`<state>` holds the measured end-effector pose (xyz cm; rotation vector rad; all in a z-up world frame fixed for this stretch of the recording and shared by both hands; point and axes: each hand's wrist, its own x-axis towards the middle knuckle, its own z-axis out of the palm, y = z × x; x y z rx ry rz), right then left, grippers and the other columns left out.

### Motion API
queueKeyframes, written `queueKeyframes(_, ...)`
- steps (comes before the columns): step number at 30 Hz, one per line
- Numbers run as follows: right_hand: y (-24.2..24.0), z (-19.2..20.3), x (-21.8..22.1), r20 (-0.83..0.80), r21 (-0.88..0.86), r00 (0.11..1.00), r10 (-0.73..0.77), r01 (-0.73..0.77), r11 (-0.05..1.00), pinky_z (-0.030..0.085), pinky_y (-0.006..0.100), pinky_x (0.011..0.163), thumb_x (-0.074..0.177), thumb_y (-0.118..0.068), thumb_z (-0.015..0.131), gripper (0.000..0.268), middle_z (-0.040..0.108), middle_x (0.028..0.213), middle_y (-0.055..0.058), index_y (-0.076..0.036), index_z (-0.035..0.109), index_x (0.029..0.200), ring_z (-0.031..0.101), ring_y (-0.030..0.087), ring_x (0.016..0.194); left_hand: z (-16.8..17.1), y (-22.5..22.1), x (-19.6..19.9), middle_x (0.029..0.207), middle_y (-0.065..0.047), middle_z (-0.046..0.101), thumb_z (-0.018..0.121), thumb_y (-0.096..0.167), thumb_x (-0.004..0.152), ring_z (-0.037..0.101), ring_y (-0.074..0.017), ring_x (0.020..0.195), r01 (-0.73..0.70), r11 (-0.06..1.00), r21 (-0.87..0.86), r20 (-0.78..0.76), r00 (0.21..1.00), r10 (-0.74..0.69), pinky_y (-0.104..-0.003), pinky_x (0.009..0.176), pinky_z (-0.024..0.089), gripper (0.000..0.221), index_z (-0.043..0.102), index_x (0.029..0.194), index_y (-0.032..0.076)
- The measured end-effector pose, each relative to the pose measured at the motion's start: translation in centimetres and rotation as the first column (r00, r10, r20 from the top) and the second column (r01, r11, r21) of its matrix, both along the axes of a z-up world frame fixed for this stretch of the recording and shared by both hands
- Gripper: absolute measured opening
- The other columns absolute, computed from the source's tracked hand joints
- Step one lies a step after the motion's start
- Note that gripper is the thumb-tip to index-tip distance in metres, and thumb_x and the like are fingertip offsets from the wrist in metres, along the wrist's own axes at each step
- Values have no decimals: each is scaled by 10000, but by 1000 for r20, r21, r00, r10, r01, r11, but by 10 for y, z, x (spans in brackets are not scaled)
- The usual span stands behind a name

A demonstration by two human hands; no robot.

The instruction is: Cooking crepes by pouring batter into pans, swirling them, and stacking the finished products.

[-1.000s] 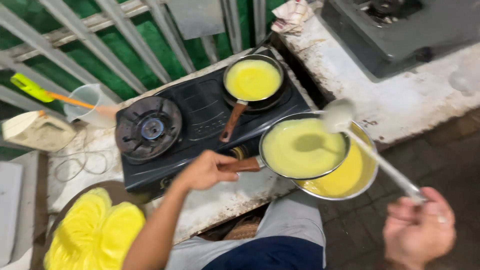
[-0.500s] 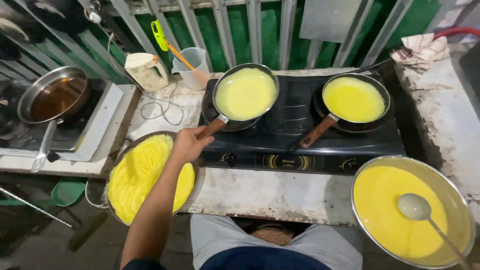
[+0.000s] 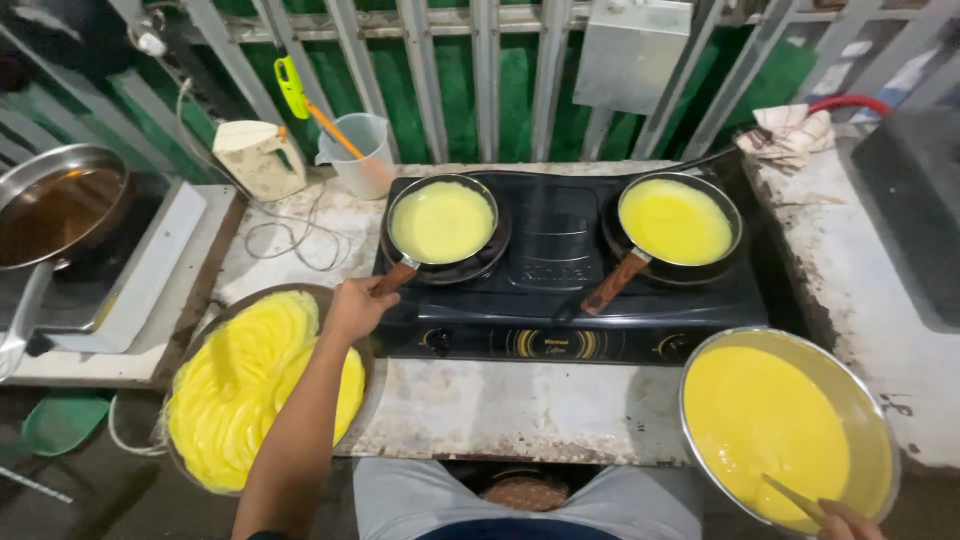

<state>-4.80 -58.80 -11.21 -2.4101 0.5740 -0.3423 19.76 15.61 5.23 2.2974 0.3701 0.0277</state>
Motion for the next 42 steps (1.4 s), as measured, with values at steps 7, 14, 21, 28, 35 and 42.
queueKeyframes(7,139,156,31,-372,118,928,-36,85,989,556,356,849,950,-329,561,341,813,1020,133,-221,738,1221,750,242,1020,40,-19,2,970,-171,719,637,381,859,655,-344,900,153,959,240,-292,953,-79,-411,761,483,440,688,1204,113)
queueKeyframes(14,132,141,47,-283,-68,955,85,-108,992,505,438,866,936,-223,584,281,685,1264,20,-214,700,1193,652,277,1121,40,-14,-8,1179,-198,696,585,587,815,618,-445,1119,225,845,486,-377,926,-29,-493,900,490,630,634,1277,162)
queueKeyframes(21,123,171,26,-367,-292,930,-25,-90,952,578,465,888,947,-234,576,317,628,1347,79,-221,645,1257,642,313,1164,67,-20,-36,1372,-202,591,615,670,752,544,-459,1243,176,825,537,-412,908,75,-576,961,461,933,447,1490,125)
queueKeyframes(28,138,222,25,-499,161,865,-57,157,974,542,400,855,968,-241,499,324,716,1231,46,-118,731,1159,703,245,1060,36,-47,-85,1010,34,771,618,611,872,711,-208,974,282,768,575,-403,915,-35,-340,862,525,416,739,1007,237)
queueKeyframes(35,146,175,57,-326,102,945,27,7,995,479,452,1040,975,-245,523,271,616,1369,43,-190,688,1183,577,300,1243,-18,-154,-139,1005,-106,704,727,388,879,684,-227,894,936,296,-191,-908,-54,-415,-341,758,519,409,693,1027,8)
queueKeyframes(42,89,143,24,-159,-360,986,47,-103,927,539,473,840,964,-239,555,284,717,1218,46,-189,723,1188,677,302,1077,-116,-72,-206,1167,-136,630,407,58,991,625,-319,1080,986,163,-23,-927,41,-373,-438,874,524,308,637,1192,93)
